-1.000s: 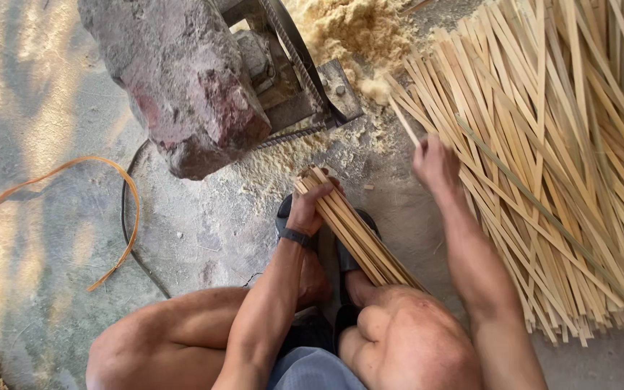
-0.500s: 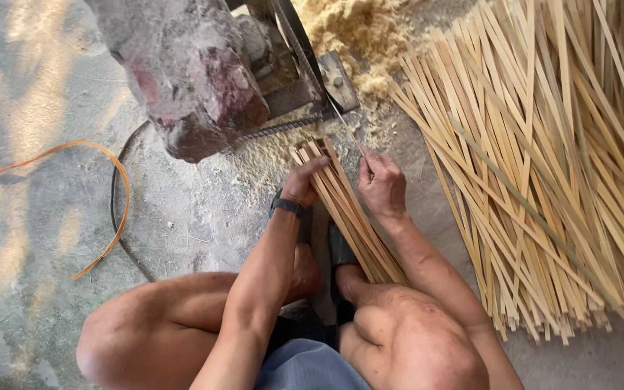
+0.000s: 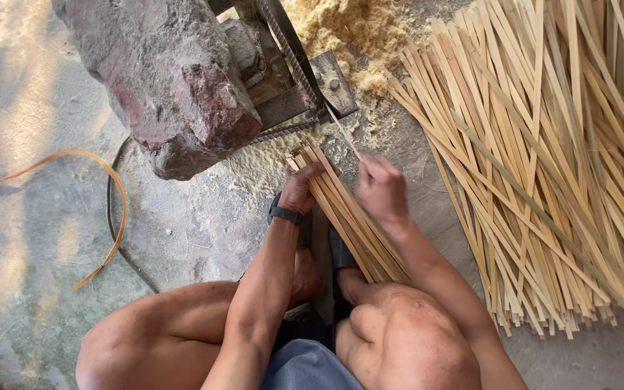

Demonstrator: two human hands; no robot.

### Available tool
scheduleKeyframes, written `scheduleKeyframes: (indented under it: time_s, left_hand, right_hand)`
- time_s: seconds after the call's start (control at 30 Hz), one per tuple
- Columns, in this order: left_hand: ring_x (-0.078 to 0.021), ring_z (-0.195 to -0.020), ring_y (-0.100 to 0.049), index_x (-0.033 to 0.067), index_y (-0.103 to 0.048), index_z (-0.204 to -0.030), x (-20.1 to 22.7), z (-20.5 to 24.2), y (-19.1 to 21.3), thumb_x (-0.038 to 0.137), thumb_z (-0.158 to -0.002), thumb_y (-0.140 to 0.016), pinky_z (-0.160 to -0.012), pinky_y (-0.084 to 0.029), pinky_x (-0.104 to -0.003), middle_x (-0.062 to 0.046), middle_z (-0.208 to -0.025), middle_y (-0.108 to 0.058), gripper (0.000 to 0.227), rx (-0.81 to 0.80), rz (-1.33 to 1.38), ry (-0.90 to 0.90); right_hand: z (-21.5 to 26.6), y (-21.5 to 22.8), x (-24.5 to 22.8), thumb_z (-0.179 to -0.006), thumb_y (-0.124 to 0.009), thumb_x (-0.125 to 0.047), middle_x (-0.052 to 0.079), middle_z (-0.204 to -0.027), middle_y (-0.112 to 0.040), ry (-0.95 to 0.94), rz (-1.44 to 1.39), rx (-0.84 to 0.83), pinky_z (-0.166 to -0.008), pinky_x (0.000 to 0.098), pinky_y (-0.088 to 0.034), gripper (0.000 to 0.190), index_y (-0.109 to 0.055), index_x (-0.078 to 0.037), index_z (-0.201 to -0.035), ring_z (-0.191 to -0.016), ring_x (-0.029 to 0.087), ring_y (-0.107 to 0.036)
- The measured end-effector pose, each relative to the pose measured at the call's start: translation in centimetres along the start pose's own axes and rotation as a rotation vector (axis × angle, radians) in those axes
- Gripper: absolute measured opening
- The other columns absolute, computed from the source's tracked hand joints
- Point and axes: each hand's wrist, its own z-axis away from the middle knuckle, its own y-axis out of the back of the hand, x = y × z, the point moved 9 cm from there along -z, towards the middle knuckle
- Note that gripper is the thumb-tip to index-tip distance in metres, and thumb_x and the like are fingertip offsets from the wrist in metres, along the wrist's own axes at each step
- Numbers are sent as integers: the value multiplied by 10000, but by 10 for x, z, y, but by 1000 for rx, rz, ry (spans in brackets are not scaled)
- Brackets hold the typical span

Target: The person sits on the floor and feeds bundles of thin bamboo strips into a vertical band saw to trim their ends. The person repeatedly gathers strips from a pile, aligns them, and cuts them, then places the trimmed pieces back on the pile.

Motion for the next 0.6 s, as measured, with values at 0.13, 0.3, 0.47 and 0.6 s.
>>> scheduleKeyframes:
  time_s: [0.13,0.3,0.47,0.6]
  left_hand:
    - [-282,-873,-769,-88,-735,-1045,7,7,-13,65,-821,-763,-829,-657,-430,-190,-987,-768,274,-38,-3,4]
    - [-265,-861,-764,-89,-729,-1079,10,14,-25,41,-856,-795,-799,-650,-406,-189,-1014,-759,267,-58,-9,-40]
    - [-271,-784,-779,-84,-731,-1030,20,13,-21,-10,-804,-812,-728,-675,-420,-184,-966,-776,252,50,-85,-127]
    - [-272,-782,-771,-78,-734,-1026,21,9,-20,23,-798,-825,-729,-675,-429,-179,-954,-773,266,36,-113,-114]
  right_hand:
    - [41,58,3,-943,-638,-304,139,-914,-729,136,394,213,-586,375,-570,360,-727,-19,-1142,-707,226,-677]
    - [64,23,-8,-933,-755,-242,147,-1003,-740,112,-222,15,-718,359,-635,416,-711,35,-1239,-886,238,-733]
    - [67,29,-16,-975,-767,-154,151,-1007,-780,70,-224,167,-682,336,-638,201,-777,-39,-1139,-858,216,-771]
    - [60,35,-12,-997,-729,-102,136,-903,-756,200,-150,218,-557,255,-623,222,-753,-26,-1204,-719,191,-747]
